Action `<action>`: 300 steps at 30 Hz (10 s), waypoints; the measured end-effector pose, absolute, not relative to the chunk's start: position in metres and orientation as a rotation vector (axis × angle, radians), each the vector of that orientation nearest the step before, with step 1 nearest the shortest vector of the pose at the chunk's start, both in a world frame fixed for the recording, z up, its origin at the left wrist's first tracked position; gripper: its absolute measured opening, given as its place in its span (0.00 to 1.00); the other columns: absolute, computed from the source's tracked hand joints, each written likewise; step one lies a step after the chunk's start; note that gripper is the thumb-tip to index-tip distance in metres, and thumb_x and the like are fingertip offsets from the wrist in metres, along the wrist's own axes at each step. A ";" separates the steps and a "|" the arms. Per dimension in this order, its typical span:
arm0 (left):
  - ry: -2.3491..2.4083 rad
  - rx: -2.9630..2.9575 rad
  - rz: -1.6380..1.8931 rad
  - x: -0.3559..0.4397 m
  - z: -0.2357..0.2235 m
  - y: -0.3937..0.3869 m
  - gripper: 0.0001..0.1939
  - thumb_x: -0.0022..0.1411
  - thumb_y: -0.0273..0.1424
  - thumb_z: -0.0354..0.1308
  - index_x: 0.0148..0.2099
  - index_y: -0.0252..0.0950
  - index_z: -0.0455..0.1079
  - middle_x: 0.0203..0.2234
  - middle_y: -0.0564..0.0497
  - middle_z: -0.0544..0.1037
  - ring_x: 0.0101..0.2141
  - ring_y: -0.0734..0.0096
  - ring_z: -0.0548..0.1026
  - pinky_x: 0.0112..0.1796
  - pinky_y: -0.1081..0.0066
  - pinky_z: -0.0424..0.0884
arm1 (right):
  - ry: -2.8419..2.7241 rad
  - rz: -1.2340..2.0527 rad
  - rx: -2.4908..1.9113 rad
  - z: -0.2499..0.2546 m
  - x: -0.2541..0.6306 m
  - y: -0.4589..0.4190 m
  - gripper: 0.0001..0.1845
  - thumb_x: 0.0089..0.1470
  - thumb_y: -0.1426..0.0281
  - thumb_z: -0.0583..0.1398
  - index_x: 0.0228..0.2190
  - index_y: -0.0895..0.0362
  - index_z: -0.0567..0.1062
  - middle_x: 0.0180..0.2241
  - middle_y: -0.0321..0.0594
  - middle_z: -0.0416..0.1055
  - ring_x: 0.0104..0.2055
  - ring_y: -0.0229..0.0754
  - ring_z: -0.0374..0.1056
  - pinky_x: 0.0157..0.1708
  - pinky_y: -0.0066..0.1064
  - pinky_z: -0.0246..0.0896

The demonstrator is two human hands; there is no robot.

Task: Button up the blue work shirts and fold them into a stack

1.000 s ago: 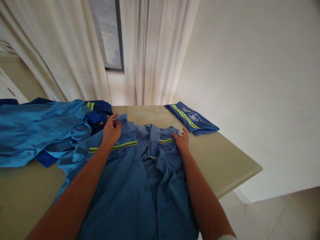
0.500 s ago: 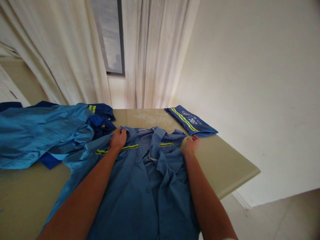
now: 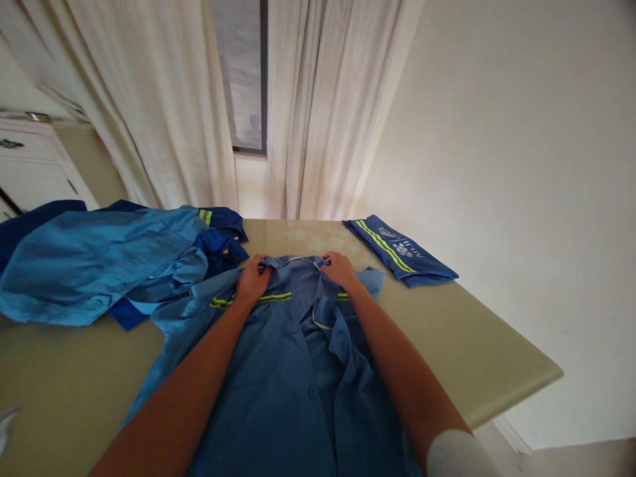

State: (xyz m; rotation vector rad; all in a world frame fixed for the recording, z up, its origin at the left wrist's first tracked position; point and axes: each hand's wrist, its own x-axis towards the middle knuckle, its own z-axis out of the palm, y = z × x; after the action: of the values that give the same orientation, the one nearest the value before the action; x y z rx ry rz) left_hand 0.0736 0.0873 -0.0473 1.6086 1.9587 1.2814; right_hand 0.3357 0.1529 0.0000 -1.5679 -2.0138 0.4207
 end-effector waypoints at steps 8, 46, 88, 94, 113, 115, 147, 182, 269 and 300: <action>2.077 1.704 1.415 0.073 -0.048 0.081 0.04 0.61 0.32 0.58 0.38 0.37 0.69 0.42 0.45 0.71 0.38 0.64 0.74 0.42 0.65 0.75 | -1.807 0.857 -1.297 0.004 0.327 0.164 0.26 0.50 0.72 0.64 0.53 0.56 0.76 0.47 0.43 0.77 0.42 0.42 0.73 0.43 0.34 0.69; 2.005 2.347 0.782 0.091 0.003 0.148 0.13 0.70 0.35 0.51 0.47 0.37 0.75 0.49 0.41 0.77 0.53 0.53 0.72 0.57 0.56 0.67 | -2.287 0.274 -1.273 -0.004 0.309 0.155 0.16 0.67 0.75 0.53 0.51 0.55 0.75 0.46 0.45 0.72 0.48 0.46 0.69 0.52 0.34 0.62; 1.703 2.291 0.035 0.090 0.010 0.130 0.09 0.55 0.40 0.64 0.35 0.40 0.77 0.31 0.47 0.83 0.32 0.59 0.79 0.33 0.68 0.68 | -2.410 0.344 -1.515 0.005 0.298 0.147 0.12 0.61 0.61 0.64 0.32 0.56 0.80 0.33 0.40 0.78 0.35 0.42 0.70 0.38 0.30 0.59; 1.588 2.232 0.237 0.090 0.010 0.132 0.09 0.59 0.39 0.59 0.34 0.40 0.77 0.26 0.49 0.82 0.31 0.62 0.80 0.35 0.69 0.70 | -2.460 0.580 -1.292 0.001 0.289 0.148 0.12 0.62 0.68 0.62 0.28 0.57 0.79 0.28 0.36 0.76 0.32 0.39 0.70 0.35 0.27 0.58; 1.438 1.824 0.206 0.091 0.005 0.133 0.09 0.59 0.36 0.56 0.30 0.38 0.73 0.24 0.49 0.82 0.27 0.65 0.81 0.29 0.71 0.73 | -1.998 1.383 -1.023 -0.004 0.293 0.146 0.38 0.48 0.76 0.70 0.60 0.53 0.71 0.47 0.41 0.77 0.48 0.43 0.74 0.48 0.34 0.71; 1.513 1.884 0.215 0.082 0.007 0.135 0.11 0.60 0.36 0.55 0.33 0.36 0.75 0.26 0.49 0.83 0.27 0.66 0.80 0.30 0.72 0.73 | -2.002 1.347 -1.027 -0.011 0.291 0.147 0.39 0.48 0.78 0.69 0.61 0.53 0.70 0.46 0.40 0.77 0.47 0.43 0.75 0.48 0.35 0.71; 1.929 2.164 1.030 0.108 -0.007 0.049 0.18 0.74 0.39 0.44 0.42 0.39 0.74 0.38 0.46 0.82 0.38 0.61 0.78 0.40 0.66 0.69 | -1.876 1.073 -1.159 -0.024 0.341 0.037 0.22 0.53 0.74 0.65 0.51 0.58 0.77 0.37 0.40 0.78 0.36 0.41 0.74 0.40 0.33 0.70; 1.522 2.474 0.802 0.128 -0.036 -0.055 0.10 0.73 0.27 0.50 0.49 0.37 0.73 0.41 0.47 0.80 0.43 0.62 0.77 0.47 0.62 0.73 | -1.826 1.453 -0.999 -0.031 0.333 0.019 0.19 0.52 0.56 0.70 0.40 0.56 0.84 0.34 0.39 0.80 0.34 0.41 0.71 0.34 0.31 0.64; 1.412 1.400 1.180 0.127 -0.040 -0.042 0.14 0.67 0.40 0.55 0.49 0.37 0.70 0.29 0.52 0.79 0.30 0.65 0.78 0.34 0.66 0.74 | -2.145 0.885 -0.850 -0.022 0.324 0.001 0.07 0.57 0.68 0.69 0.38 0.55 0.81 0.32 0.35 0.72 0.32 0.36 0.67 0.34 0.28 0.61; 1.848 2.407 0.692 0.146 -0.020 -0.042 0.09 0.70 0.31 0.52 0.48 0.40 0.73 0.43 0.46 0.78 0.44 0.59 0.76 0.47 0.62 0.71 | -2.138 0.881 -1.208 -0.020 0.347 0.036 0.08 0.52 0.66 0.70 0.31 0.58 0.81 0.25 0.34 0.74 0.28 0.37 0.67 0.29 0.27 0.57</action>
State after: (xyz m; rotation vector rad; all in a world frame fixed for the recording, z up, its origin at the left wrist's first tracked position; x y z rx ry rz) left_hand 0.1456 -0.0421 -0.0199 2.4073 1.8476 0.6917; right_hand 0.3475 0.0358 -0.0195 -1.2080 -2.1384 0.8807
